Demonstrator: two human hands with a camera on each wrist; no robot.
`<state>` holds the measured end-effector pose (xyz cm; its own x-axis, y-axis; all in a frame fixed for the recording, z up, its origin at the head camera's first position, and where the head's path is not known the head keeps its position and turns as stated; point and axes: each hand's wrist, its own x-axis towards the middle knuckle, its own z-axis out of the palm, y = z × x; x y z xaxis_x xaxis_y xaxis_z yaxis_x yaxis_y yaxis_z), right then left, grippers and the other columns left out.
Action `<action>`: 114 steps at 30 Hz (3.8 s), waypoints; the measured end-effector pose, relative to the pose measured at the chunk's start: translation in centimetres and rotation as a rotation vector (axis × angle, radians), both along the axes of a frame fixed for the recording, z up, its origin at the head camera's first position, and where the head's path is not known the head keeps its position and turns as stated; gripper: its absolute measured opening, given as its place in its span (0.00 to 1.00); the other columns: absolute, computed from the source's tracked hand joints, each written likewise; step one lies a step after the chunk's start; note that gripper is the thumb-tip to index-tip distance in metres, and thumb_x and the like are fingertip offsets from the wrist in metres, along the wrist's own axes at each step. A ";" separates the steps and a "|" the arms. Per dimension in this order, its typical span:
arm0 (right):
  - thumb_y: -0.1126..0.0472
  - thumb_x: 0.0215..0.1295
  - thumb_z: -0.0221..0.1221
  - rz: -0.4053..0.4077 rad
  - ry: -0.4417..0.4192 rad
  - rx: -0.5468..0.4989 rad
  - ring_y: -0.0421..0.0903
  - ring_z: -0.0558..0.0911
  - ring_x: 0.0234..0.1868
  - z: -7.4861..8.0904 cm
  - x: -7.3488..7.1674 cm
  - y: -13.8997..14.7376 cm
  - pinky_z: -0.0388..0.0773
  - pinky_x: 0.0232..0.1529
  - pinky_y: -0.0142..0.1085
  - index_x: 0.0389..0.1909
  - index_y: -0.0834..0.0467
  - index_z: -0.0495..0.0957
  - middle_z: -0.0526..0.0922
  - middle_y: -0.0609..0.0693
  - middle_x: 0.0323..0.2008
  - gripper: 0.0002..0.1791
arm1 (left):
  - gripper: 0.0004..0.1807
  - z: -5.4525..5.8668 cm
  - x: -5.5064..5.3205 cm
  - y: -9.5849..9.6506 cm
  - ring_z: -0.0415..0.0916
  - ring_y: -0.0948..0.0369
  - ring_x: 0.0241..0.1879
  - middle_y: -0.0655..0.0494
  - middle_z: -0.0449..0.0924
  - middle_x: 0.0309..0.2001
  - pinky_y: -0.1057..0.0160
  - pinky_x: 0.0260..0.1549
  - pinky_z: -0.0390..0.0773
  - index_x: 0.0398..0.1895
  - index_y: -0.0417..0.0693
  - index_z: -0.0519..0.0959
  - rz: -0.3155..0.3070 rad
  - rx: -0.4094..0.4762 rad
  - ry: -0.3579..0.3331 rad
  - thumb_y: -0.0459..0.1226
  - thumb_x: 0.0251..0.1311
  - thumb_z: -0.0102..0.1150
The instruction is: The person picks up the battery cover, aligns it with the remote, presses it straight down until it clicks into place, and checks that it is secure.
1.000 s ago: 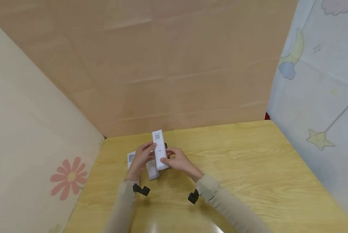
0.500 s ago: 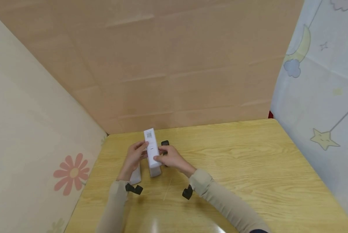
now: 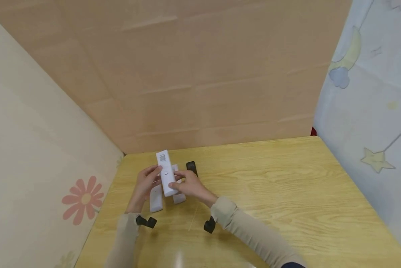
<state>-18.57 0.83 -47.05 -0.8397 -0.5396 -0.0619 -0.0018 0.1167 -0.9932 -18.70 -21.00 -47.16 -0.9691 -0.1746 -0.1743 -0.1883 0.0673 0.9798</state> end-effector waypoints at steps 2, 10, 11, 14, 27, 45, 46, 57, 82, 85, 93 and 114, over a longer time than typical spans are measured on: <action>0.60 0.73 0.68 0.004 0.001 -0.004 0.49 0.90 0.43 -0.1 0.1 -0.3 0.89 0.49 0.55 0.73 0.70 0.71 0.82 0.63 0.56 0.33 | 0.26 -0.1 0.1 -0.3 0.87 0.60 0.40 0.43 0.86 0.54 0.62 0.42 0.89 0.68 0.38 0.79 0.015 -0.004 -0.008 0.45 0.76 0.64; 0.60 0.70 0.70 0.040 -0.007 -0.009 0.52 0.90 0.48 -0.7 0.7 -1.2 0.88 0.52 0.56 0.73 0.70 0.71 0.83 0.64 0.58 0.35 | 0.24 -0.5 1.0 -1.3 0.87 0.60 0.38 0.44 0.86 0.50 0.64 0.39 0.89 0.66 0.34 0.79 0.058 0.013 -0.005 0.42 0.77 0.64; 0.60 0.70 0.70 0.041 0.000 -0.003 0.53 0.90 0.49 -0.7 0.7 -1.3 0.89 0.52 0.55 0.73 0.70 0.71 0.83 0.64 0.58 0.35 | 0.25 -0.5 1.1 -1.4 0.88 0.60 0.38 0.43 0.86 0.50 0.64 0.39 0.90 0.67 0.34 0.79 0.063 0.021 -0.006 0.42 0.76 0.64; 0.59 0.69 0.71 0.039 0.021 0.020 0.51 0.89 0.49 -0.9 0.9 -1.7 0.89 0.51 0.51 0.73 0.68 0.72 0.83 0.62 0.59 0.36 | 0.28 -0.5 1.3 -1.8 0.88 0.61 0.39 0.42 0.86 0.53 0.64 0.40 0.89 0.69 0.32 0.77 0.068 0.029 -0.005 0.43 0.77 0.64; 0.60 0.67 0.73 -0.021 0.042 0.058 0.47 0.88 0.45 -1.5 1.0 -4.6 0.87 0.41 0.36 0.70 0.62 0.79 0.85 0.56 0.53 0.31 | 0.29 -0.6 1.8 -4.1 0.88 0.61 0.42 0.39 0.82 0.59 0.66 0.42 0.88 0.71 0.34 0.75 0.114 -0.022 -0.024 0.46 0.78 0.62; 0.59 0.69 0.73 -0.003 0.086 0.072 0.48 0.89 0.44 -2.8 2.1 -7.8 0.89 0.40 0.38 0.70 0.63 0.78 0.86 0.57 0.53 0.31 | 0.31 -1.5 2.6 -6.9 0.86 0.61 0.45 0.35 0.77 0.67 0.69 0.40 0.86 0.72 0.35 0.75 0.169 -0.073 -0.085 0.49 0.77 0.62; 0.59 0.69 0.73 -0.001 0.085 0.069 0.47 0.89 0.44 -3.0 2.2 -8.1 0.89 0.40 0.37 0.70 0.63 0.79 0.86 0.57 0.53 0.31 | 0.32 -1.6 2.8 -7.1 0.85 0.60 0.45 0.35 0.77 0.67 0.69 0.40 0.86 0.73 0.35 0.74 0.170 -0.084 -0.092 0.49 0.78 0.61; 0.60 0.68 0.72 -0.034 0.066 0.074 0.46 0.89 0.45 -4.1 3.2 -9.5 0.89 0.41 0.37 0.66 0.62 0.82 0.87 0.56 0.52 0.26 | 0.35 -2.5 3.8 -8.1 0.85 0.59 0.48 0.33 0.75 0.68 0.68 0.42 0.85 0.75 0.33 0.71 0.160 -0.105 -0.124 0.50 0.78 0.60; 0.62 0.68 0.72 -0.014 0.121 0.044 0.34 0.85 0.35 -6.0 5.1 -11.3 0.84 0.32 0.30 0.61 0.62 0.85 0.91 0.55 0.48 0.22 | 0.30 -5.3 5.5 -9.8 0.86 0.59 0.45 0.29 0.77 0.66 0.65 0.41 0.88 0.71 0.31 0.74 0.180 -0.144 -0.141 0.46 0.78 0.61; 0.63 0.68 0.73 -0.015 0.130 0.050 0.34 0.85 0.34 -6.1 5.1 -11.5 0.84 0.32 0.29 0.60 0.61 0.86 0.91 0.54 0.46 0.21 | 0.29 -5.3 5.7 -9.9 0.86 0.58 0.45 0.29 0.77 0.66 0.66 0.41 0.88 0.70 0.30 0.75 0.174 -0.164 -0.148 0.45 0.79 0.60; 0.64 0.68 0.72 0.005 0.206 0.070 0.32 0.84 0.33 -6.0 4.9 -12.3 0.82 0.33 0.27 0.54 0.61 0.89 0.92 0.53 0.45 0.15 | 0.27 -5.2 5.5 -10.1 0.85 0.59 0.45 0.31 0.80 0.63 0.65 0.41 0.87 0.69 0.31 0.77 0.154 -0.264 -0.163 0.45 0.81 0.57; 0.63 0.66 0.73 0.010 0.286 0.232 0.34 0.68 0.18 -5.5 5.1 -13.9 0.61 0.18 0.27 0.23 0.57 0.80 0.74 0.43 0.17 0.14 | 0.21 -5.2 5.4 -10.5 0.84 0.57 0.39 0.34 0.85 0.53 0.62 0.37 0.89 0.60 0.30 0.82 0.174 -0.414 -0.218 0.40 0.79 0.57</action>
